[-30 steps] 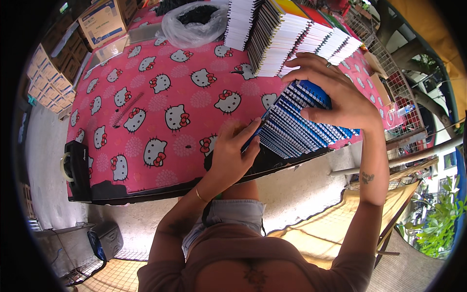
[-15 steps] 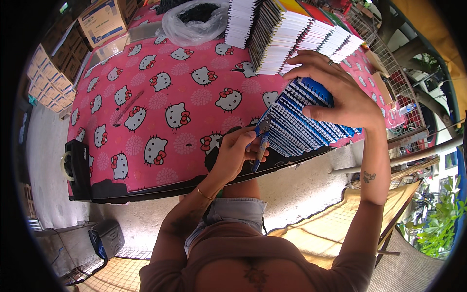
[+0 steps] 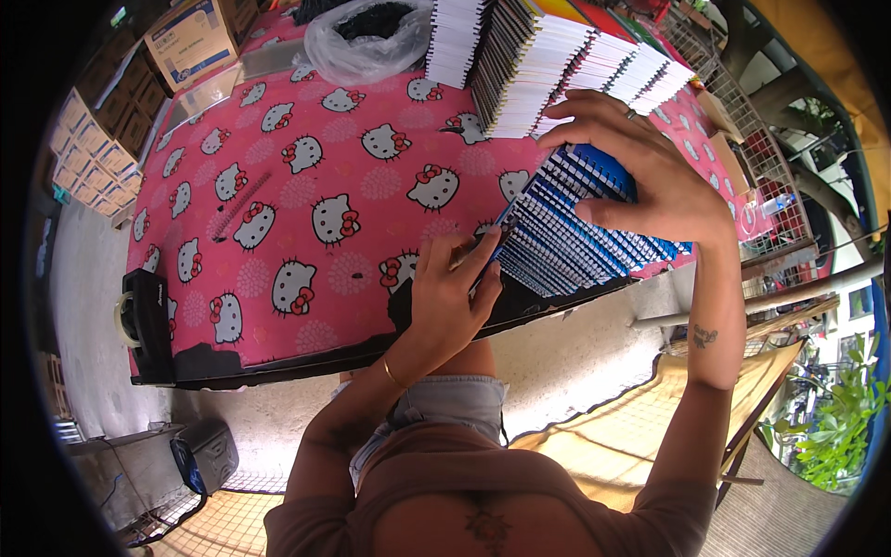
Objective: The person applies adhesive labels to the back covers of spiral-bound notebooks by hand and stacks them into a pile.
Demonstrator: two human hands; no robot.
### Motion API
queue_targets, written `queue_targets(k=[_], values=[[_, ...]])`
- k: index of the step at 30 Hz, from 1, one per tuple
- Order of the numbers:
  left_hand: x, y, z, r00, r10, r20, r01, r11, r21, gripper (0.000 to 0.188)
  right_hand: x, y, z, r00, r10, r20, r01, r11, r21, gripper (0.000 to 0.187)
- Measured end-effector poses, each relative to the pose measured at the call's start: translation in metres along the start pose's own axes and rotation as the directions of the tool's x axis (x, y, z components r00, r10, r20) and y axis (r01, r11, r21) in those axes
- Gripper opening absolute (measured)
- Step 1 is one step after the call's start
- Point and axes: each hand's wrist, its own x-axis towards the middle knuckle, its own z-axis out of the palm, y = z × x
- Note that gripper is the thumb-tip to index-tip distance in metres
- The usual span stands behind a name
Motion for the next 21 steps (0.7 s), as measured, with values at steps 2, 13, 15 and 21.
queue_targets(k=[2,13,15,21], values=[[0.0,0.0,-0.002,1.0,-0.02,0.005,0.02,0.999,-0.028,0.035,0.0,-0.001,0.0,1.0,0.0,0.007,0.0,1.0,-0.01,0.058],[0.005,0.013,-0.008,0.928,0.366,0.07,-0.319,0.682,0.658,0.037,-0.001,0.004,0.005,0.996,-0.054,-0.07,0.052,0.998,-0.026,0.054],[0.001,0.017,-0.008,0.901,0.42,0.11,-0.339,0.522,0.783,0.038,0.0,0.003,0.006,0.995,-0.062,-0.073,0.06,0.998,-0.029,0.054],[-0.005,0.0,-0.006,0.978,-0.207,0.025,0.204,0.925,-0.32,0.037,-0.001,0.003,0.004,0.995,-0.065,-0.075,0.063,0.998,-0.022,0.054]])
